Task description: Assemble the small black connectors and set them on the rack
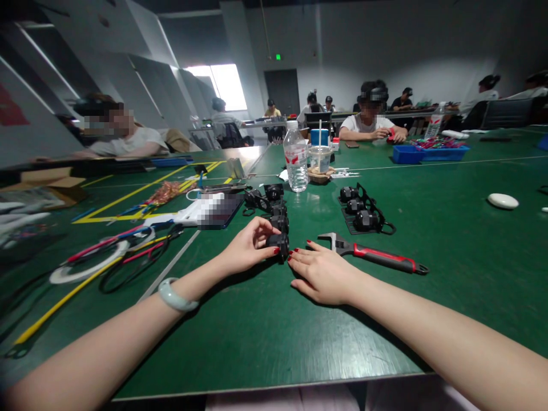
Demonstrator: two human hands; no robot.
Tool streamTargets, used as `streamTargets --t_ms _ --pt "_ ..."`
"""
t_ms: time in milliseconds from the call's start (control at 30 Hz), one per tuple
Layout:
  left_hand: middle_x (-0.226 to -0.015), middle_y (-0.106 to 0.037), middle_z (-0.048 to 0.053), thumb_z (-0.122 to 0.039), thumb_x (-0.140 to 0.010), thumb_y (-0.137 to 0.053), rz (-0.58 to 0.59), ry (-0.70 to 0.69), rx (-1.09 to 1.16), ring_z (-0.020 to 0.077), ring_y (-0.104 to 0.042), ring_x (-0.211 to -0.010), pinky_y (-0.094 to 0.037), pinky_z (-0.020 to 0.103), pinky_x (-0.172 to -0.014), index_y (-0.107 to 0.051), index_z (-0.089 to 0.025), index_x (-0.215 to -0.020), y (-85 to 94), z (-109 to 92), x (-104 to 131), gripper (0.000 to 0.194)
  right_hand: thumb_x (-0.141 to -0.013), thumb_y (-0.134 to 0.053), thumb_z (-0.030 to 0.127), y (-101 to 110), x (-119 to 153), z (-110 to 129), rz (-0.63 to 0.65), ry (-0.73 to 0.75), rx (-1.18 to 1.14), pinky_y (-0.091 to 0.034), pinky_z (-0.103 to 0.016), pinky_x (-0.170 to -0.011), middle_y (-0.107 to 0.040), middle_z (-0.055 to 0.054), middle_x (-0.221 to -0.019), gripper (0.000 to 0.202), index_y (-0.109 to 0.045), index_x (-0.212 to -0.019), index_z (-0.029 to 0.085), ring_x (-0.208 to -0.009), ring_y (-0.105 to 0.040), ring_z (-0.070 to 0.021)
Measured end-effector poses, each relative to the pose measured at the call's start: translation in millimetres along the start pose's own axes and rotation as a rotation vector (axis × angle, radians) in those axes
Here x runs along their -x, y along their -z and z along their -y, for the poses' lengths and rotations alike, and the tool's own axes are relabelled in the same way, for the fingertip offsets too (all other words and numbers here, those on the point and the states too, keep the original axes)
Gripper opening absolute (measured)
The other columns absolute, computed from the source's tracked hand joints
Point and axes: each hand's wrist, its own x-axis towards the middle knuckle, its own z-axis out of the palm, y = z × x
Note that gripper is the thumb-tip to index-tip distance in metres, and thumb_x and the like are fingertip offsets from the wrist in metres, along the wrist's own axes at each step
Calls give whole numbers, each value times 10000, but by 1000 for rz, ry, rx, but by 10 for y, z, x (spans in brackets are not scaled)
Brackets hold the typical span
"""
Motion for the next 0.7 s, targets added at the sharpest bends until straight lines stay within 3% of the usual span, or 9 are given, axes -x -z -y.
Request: streamTargets --t_ms 333,467,567,633,700 --pt "-866 -493 -6 -206 -611 -677 -52 15 -44 82 -558 -699 -475 266 -678 -385 -177 -868 26 1 -13 390 -835 -408 319 28 13 -11 -32 22 12 -290 -425 -990 -547 -109 -1165 348 -515 -1116 145 -1090 -494 -203" --pt "-886 -486 -1 -208 -614 -672 -49 27 -32 91 -567 -726 -476 272 -686 -380 -179 -870 42 -14 -18 389 -836 -421 293 70 45 -71 -58 38 32 -327 -383 -952 -638 -66 -964 230 -600 -920 174 -910 -578 -160" --pt "-877 -487 -7 -219 -608 -676 -60 45 -45 88 -566 -713 -477 267 -681 -380 -178 -863 50 -17 -23 393 -847 -405 306 122 57 -159 -119 -16 74 -349 -361 -912 -641 -59 -777 266 -616 -757 171 -812 -582 -148" --pt "-871 -488 -8 -229 -604 -678 -71 51 -55 86 -563 -698 -476 260 -668 -382 -176 -860 54 -13 -27 395 -846 -405 319 152 61 -229 -167 -98 101 -373 -342 -871 -626 -77 -804 266 -616 -792 165 -860 -562 -164" --pt "-875 -489 -3 -237 -607 -674 -83 42 -72 93 -564 -708 -475 258 -661 -386 -174 -860 58 -9 -31 389 -822 -442 365 167 70 -293 -193 -194 128 -388 -343 -841 -596 -106 -949 278 -592 -945 166 -940 -528 -192"
